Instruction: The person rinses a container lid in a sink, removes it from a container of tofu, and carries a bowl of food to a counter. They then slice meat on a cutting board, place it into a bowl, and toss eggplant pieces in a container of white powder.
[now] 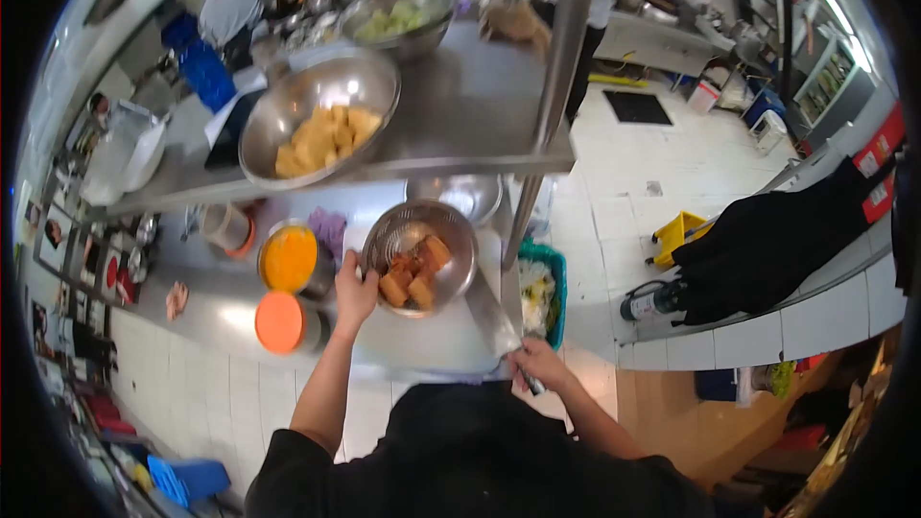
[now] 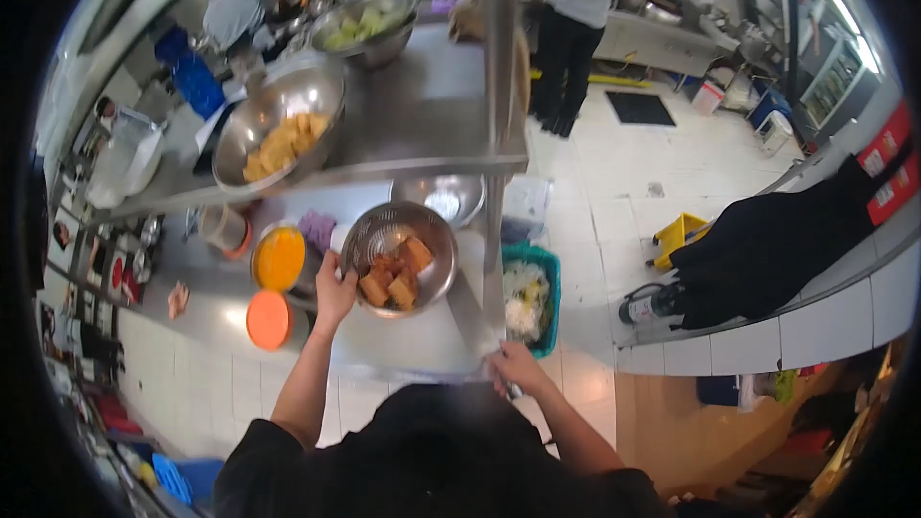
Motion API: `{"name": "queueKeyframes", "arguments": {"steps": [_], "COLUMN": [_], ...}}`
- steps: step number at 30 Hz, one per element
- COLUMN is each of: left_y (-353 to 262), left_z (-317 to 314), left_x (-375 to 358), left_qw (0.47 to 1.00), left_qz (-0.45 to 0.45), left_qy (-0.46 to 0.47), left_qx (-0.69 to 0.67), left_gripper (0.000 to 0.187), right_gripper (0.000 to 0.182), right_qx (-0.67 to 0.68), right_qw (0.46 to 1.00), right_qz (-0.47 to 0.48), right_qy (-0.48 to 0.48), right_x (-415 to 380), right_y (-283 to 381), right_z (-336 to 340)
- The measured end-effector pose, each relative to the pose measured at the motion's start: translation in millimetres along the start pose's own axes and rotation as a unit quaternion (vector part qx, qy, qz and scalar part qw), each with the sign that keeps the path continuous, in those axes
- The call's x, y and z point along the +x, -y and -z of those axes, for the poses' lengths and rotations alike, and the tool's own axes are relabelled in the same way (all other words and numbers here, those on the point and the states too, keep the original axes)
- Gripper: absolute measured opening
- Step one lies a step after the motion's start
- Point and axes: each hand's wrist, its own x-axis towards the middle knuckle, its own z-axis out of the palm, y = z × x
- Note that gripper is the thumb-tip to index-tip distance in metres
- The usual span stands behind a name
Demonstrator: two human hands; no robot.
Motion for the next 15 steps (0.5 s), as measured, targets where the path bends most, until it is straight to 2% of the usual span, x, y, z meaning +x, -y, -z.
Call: {"name": "queueKeyframes", "arguments": {"steps": [2,5,6,9,11,13,15], "left_y": [-12,-34,-34,-45,-47,-52,-54], "left_z": [1,6,7,10,9,6,-4], "left_x": [-18,-28,-29,-24,-11,13,43], "left_qw": [0.997,0.998,0.994,0.988,0.966,0.968,0.976], "left_qz": [0.06,-0.036,-0.066,-0.101,-0.184,-0.183,-0.164], "left_qy": [0.024,-0.008,-0.014,0.0,-0.021,-0.034,-0.059], "left_qx": [0.053,0.054,0.091,0.116,0.181,0.17,0.133], "left_gripper": [0.018,0.017,0.02,0.021,0.02,0.019,0.021], "right_gripper": [0.018,0.02,0.021,0.02,0.02,0.021,0.024], "right_qx": [-0.054,-0.033,-0.038,-0.088,-0.115,-0.192,-0.202], "right_qw": [0.998,0.999,0.999,0.996,0.993,0.98,0.978], "right_qz": [-0.009,-0.025,-0.019,-0.021,-0.015,-0.008,0.014], "right_qy": [0.002,0.015,0.013,-0.005,-0.027,-0.05,-0.057], "right_x": [13,6,6,2,0,-1,-6], "right_y": [-17,5,7,12,15,14,17], "right_z": [14,10,11,9,5,0,-9]}}
